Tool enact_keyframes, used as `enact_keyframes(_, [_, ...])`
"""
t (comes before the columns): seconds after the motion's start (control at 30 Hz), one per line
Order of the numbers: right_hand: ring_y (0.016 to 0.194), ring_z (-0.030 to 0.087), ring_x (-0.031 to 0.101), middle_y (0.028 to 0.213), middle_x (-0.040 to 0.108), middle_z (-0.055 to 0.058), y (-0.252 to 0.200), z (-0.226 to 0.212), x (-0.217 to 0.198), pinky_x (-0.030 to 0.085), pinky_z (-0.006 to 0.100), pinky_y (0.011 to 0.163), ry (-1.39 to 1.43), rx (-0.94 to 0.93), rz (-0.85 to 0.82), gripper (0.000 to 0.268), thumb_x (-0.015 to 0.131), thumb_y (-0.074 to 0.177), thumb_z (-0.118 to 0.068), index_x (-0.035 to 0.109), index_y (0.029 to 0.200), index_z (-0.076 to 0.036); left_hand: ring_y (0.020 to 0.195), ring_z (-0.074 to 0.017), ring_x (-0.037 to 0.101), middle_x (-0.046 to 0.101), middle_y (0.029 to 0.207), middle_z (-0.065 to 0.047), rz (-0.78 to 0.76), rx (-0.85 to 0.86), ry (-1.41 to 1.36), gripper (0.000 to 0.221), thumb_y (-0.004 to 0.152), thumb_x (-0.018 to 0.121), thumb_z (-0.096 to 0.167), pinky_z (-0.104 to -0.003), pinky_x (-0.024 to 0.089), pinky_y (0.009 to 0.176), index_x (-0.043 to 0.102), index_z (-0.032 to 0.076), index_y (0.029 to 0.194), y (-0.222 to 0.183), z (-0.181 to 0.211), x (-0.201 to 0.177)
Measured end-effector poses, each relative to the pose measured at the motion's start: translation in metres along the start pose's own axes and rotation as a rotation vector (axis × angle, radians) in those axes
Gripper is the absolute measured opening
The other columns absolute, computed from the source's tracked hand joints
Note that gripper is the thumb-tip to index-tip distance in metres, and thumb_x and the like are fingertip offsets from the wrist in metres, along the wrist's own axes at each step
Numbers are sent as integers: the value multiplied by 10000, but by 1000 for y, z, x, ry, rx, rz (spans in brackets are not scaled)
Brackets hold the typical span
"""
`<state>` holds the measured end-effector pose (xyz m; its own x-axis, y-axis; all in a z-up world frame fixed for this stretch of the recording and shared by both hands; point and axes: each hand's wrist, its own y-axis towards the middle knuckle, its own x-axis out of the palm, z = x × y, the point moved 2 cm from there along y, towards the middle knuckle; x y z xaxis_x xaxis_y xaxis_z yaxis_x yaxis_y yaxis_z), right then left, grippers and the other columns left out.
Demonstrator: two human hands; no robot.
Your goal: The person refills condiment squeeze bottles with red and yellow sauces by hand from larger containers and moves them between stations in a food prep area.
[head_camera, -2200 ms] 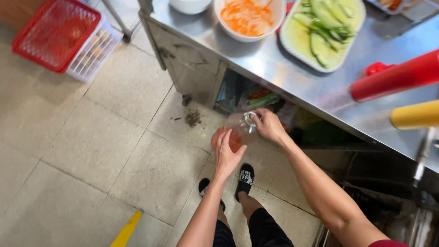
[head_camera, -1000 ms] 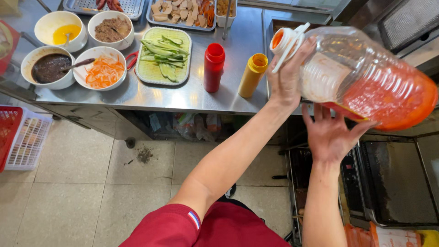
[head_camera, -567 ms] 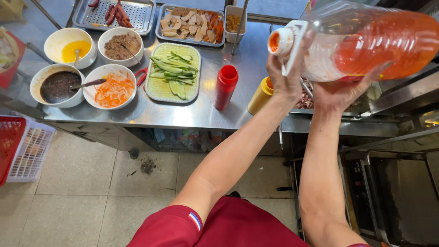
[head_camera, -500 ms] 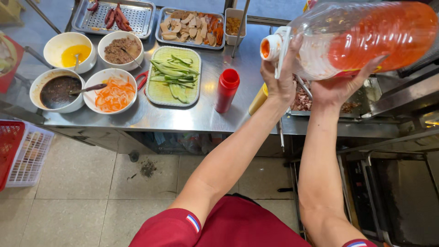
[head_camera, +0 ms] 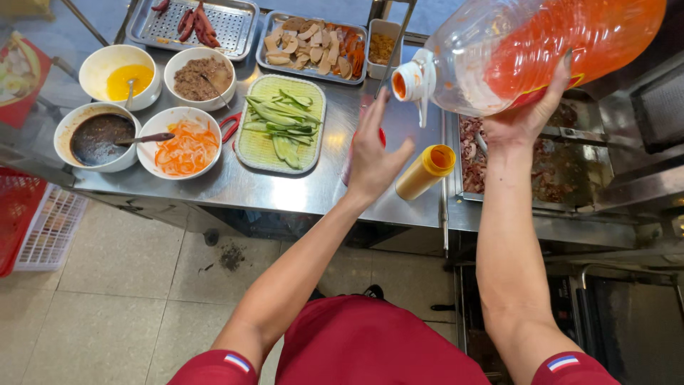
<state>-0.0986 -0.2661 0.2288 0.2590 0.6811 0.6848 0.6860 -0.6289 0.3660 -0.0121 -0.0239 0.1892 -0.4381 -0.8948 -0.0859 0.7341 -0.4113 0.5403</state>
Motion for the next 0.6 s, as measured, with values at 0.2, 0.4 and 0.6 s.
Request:
enact_keyframes(0.2, [1489,323,489,1514,450,118,7,6,-10,456,538,1223,-301,-43,22,1039,892,791,-577,347,1557,-133,1149,-242,698,720,1234,-151,215,-179,132,514,908,603,70,-358,547,988,612,17,1419,-33,-41,-53])
enact_keyframes(0.4, [1440,323,486,1531,429,123,10,8,-8,444,501,1193,-358,22,-66,1043,907,845,-545,327,1608,-132,883,-178,733,695,1254,-156,-21,-258,-151,545,956,679,178,-291,618,677,552,5,1457,-43,24,-12])
enact_keyframes(0.6, [1513,330,480,1553,420,121,15,4,-13,449,519,1167,-433,-28,-114,1009,873,846,-577,291,1562,-170,1123,-236,669,534,1424,-222,32,-290,-261,864,905,704,155,-315,629,861,260,-106,1598,-48,59,26])
